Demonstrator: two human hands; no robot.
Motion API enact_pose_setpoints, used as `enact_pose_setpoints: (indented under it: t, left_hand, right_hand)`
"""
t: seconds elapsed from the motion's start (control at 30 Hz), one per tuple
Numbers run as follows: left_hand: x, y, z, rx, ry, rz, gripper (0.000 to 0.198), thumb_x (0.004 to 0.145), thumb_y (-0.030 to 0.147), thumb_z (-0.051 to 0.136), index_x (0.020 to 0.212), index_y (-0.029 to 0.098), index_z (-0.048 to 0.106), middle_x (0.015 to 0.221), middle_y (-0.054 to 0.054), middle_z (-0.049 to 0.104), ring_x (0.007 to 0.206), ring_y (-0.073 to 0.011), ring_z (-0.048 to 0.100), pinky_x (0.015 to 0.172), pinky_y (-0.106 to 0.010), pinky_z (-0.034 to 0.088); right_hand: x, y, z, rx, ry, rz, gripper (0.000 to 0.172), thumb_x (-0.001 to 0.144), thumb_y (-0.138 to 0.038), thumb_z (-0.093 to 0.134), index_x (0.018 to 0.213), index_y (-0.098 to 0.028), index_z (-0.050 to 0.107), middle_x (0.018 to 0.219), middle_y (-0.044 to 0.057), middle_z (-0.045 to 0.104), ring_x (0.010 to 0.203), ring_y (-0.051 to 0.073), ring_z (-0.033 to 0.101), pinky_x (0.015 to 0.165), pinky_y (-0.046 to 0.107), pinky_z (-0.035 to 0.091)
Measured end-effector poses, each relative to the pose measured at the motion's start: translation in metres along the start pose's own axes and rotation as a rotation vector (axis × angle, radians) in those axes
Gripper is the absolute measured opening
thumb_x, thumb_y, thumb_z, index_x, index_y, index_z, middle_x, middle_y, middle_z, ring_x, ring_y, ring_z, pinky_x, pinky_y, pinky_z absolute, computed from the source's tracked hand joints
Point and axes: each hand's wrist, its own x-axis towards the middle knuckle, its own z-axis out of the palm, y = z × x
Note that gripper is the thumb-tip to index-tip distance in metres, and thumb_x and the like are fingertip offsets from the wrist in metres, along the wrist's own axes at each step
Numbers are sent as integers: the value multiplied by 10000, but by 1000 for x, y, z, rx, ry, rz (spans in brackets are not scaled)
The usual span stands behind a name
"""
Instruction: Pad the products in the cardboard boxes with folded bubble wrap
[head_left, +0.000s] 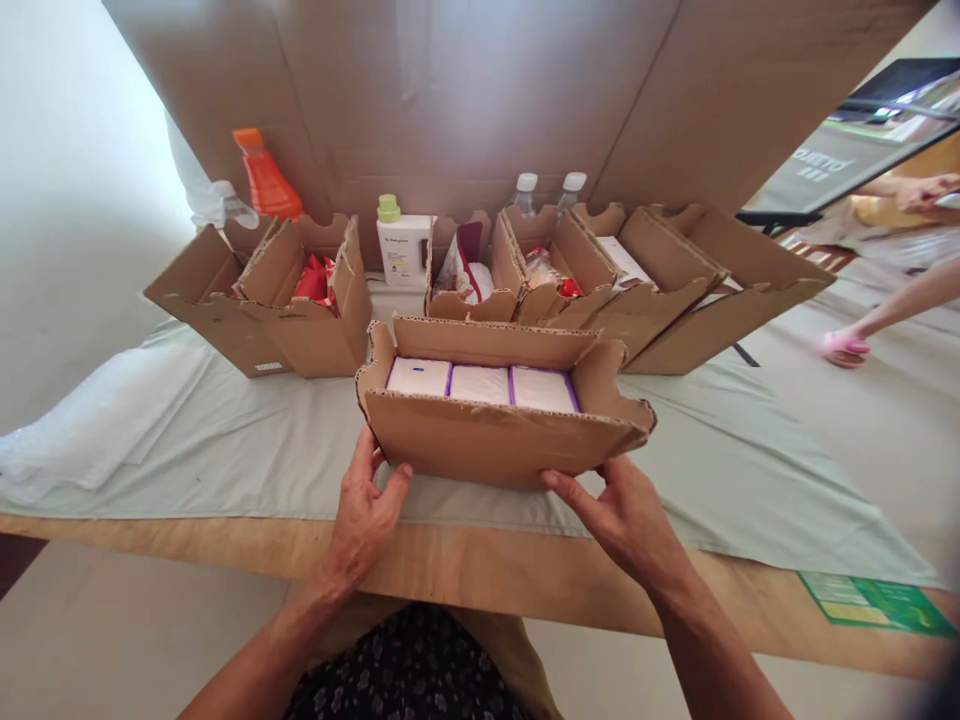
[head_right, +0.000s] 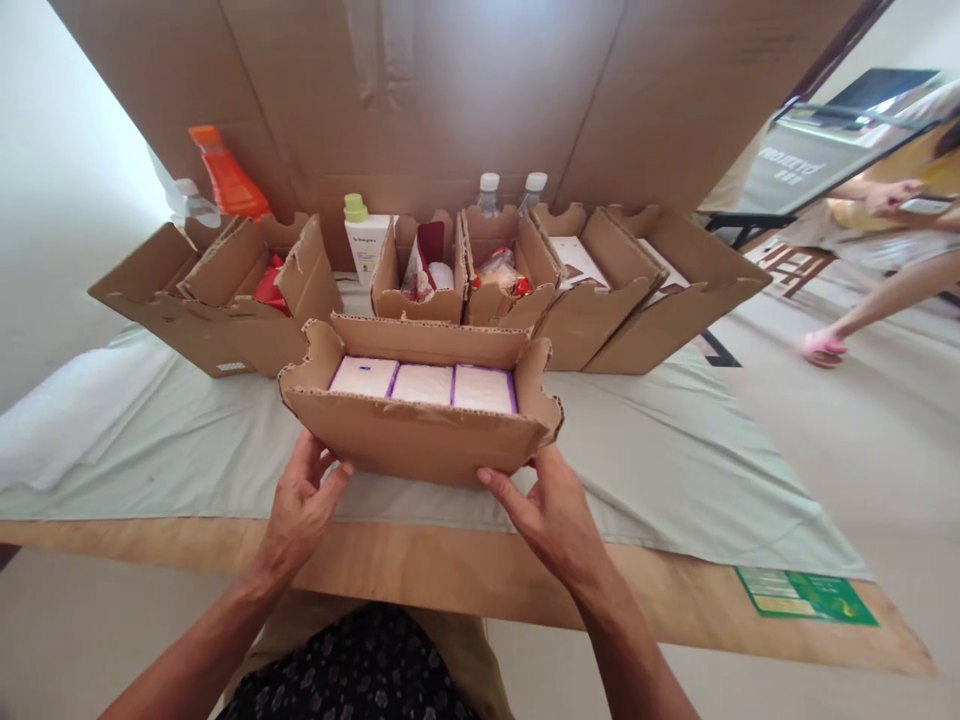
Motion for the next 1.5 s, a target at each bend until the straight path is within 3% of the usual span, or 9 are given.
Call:
enact_pose_setpoints:
  t: [0.13,0.27,0.67,0.8,0.97,1.13,1.27,1.4,1.5]
  left_hand:
    - [28,-2,13,-9,40,69,469,955,290,569,1413,205,513,1332,-105,652,1160,-217,658,978,-356,566]
    - [50,-11,15,35,46,80,468,947,320,584,1396,200,529,1293,-108,670,1134,-220,653,982,-384,556]
    - [60,-19,16,69,57,104,470,962,329,581,1415,219,523,1286,-93,673,1148,-223,642,997,-391,548]
    - [53,-29,12,109,-16,69,572,933,282,578,1491,224,467,1392,-113,648,1244,-252,635,1050,-434,540]
    - [12,-31,-13,235,-162,-49,754,879,262,626,1586,174,378,1517,-185,587,1363,-323,600,1124,-526,516]
    - [-16,-22,-73,416,-175,34,474,931,254,598,1404,227,626,1441,-128,667,1325,-288,637,1105,-488,546]
    - [1,-28,-167,723,67,99,360,926,334,581,1224,197,728,1371,-135,706,1317,-300,637,1126,-500,519]
    - [35,-29,-271,1038,333,-132,370,863,301,540,1138,162,744,1344,-159,708,1308,-347,625,1079,-510,533]
    - [54,-31,-322,1124,441,-240,385,814,266,514,1078,122,754,1276,-205,725,1249,-391,648,1100,-551,489]
  right_hand:
    - [25,5,3,78,46,-3,480,836,-660,705,986,-211,629,892,98,746,737,249,691,568,331,531]
    - [38,14,14,168,37,33,559,838,-698,682,1082,-198,621,992,124,748,753,244,693,602,356,566]
    - [43,28,40,255,121,44,548,864,-627,684,1197,-201,600,1160,133,717,903,239,693,760,385,589]
    - [34,37,51,162,61,104,474,832,-574,692,1112,-204,596,943,95,723,760,235,651,683,381,557]
    - [38,43,53,70,6,190,461,739,-605,706,945,-212,578,813,82,682,730,259,633,670,391,514]
    - [46,35,53,42,7,259,501,648,-657,708,880,-247,539,779,86,684,726,296,654,646,400,494]
    - [46,26,52,-11,5,286,483,639,-649,682,870,-259,516,788,115,687,753,328,660,657,425,482]
    - [48,22,52,-68,11,347,506,584,-669,664,845,-270,495,800,135,668,787,356,647,674,455,466]
    - [50,20,53,-85,5,391,521,551,-666,662,850,-275,493,813,144,664,808,368,641,690,469,461]
